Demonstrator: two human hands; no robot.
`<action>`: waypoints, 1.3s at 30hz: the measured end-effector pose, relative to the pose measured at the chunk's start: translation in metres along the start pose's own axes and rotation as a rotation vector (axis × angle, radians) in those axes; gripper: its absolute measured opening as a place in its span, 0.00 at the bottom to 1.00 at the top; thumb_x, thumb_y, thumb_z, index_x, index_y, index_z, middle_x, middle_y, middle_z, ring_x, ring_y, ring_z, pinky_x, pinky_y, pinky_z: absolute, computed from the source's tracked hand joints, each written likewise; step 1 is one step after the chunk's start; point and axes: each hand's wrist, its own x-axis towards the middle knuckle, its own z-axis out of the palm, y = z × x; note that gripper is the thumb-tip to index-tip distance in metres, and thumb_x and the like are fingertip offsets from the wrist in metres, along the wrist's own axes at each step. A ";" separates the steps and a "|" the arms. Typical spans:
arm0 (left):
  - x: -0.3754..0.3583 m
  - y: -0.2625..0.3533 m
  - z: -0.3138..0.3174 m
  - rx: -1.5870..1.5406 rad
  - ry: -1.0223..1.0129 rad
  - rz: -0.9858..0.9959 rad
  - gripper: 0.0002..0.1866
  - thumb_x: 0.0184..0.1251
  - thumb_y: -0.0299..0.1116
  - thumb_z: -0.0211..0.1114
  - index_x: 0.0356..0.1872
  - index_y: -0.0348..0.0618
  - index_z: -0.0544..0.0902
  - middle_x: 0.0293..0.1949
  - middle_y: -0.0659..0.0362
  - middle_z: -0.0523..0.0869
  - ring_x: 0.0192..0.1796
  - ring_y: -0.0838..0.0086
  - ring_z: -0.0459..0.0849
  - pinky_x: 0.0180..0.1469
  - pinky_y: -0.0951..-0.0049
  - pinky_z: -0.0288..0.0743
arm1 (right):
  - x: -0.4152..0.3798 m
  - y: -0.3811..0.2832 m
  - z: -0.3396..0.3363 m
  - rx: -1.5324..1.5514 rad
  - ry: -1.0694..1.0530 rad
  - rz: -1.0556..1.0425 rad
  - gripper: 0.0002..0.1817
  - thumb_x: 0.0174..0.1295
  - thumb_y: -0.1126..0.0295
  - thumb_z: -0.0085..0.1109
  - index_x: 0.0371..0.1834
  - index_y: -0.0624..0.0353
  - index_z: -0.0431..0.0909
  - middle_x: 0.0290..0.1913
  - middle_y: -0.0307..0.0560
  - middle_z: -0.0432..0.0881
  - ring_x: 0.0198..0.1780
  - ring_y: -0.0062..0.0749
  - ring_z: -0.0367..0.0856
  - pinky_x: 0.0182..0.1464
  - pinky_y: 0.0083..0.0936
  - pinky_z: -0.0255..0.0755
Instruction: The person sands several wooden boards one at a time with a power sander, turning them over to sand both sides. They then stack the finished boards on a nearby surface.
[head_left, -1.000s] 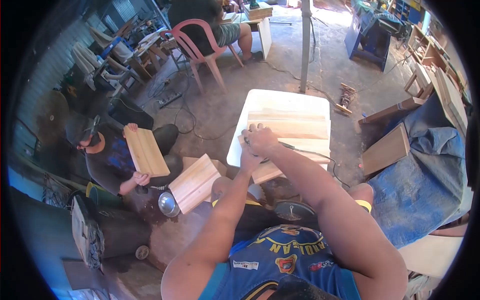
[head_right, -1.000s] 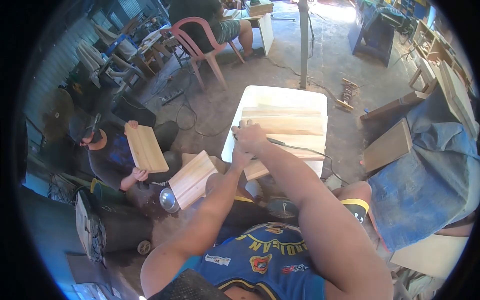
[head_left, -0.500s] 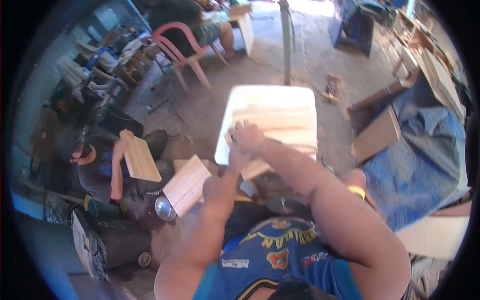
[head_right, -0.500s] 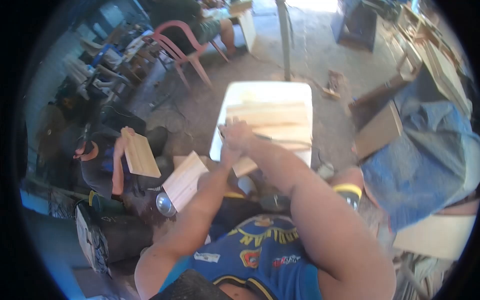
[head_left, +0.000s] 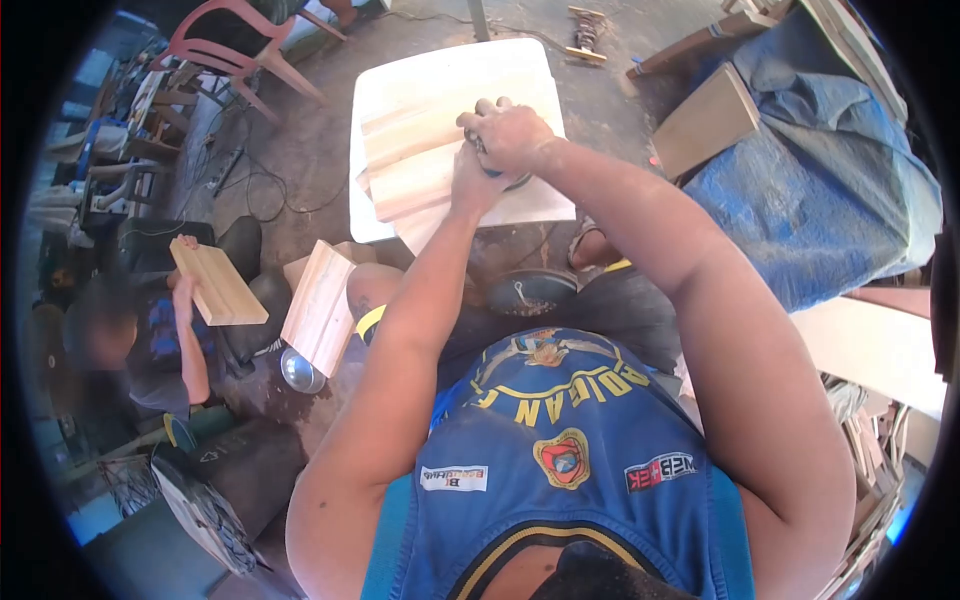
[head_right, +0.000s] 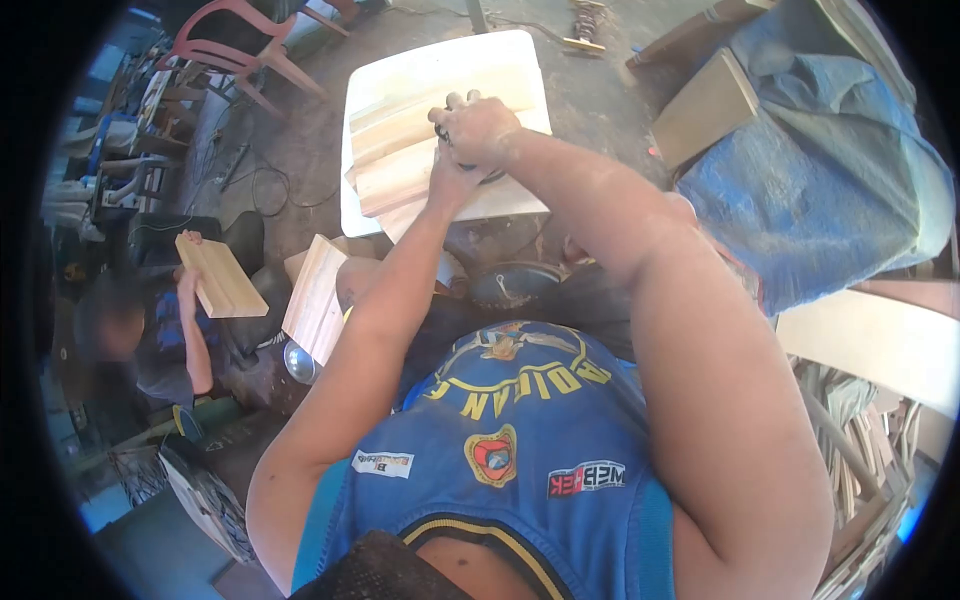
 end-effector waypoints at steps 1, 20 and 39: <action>0.002 0.007 0.004 -0.011 -0.037 -0.027 0.47 0.47 0.48 0.83 0.66 0.38 0.70 0.60 0.42 0.80 0.66 0.45 0.74 0.66 0.50 0.68 | -0.003 0.008 -0.001 -0.021 0.005 0.007 0.24 0.62 0.64 0.60 0.64 0.46 0.76 0.58 0.52 0.80 0.60 0.49 0.80 0.55 0.41 0.82; 0.043 -0.104 -0.082 0.813 -0.197 -0.205 0.45 0.74 0.64 0.53 0.83 0.48 0.54 0.84 0.47 0.48 0.86 0.54 0.42 0.83 0.48 0.30 | -0.019 0.094 -0.006 -0.156 0.085 0.064 0.29 0.60 0.63 0.64 0.68 0.42 0.74 0.59 0.46 0.80 0.61 0.46 0.81 0.58 0.39 0.82; 0.044 -0.107 -0.066 0.839 -0.073 -0.287 0.45 0.75 0.63 0.51 0.83 0.43 0.53 0.84 0.44 0.48 0.85 0.52 0.42 0.82 0.45 0.29 | 0.016 0.081 -0.003 -0.153 0.061 0.093 0.28 0.61 0.63 0.63 0.67 0.40 0.73 0.59 0.47 0.79 0.61 0.45 0.82 0.59 0.38 0.83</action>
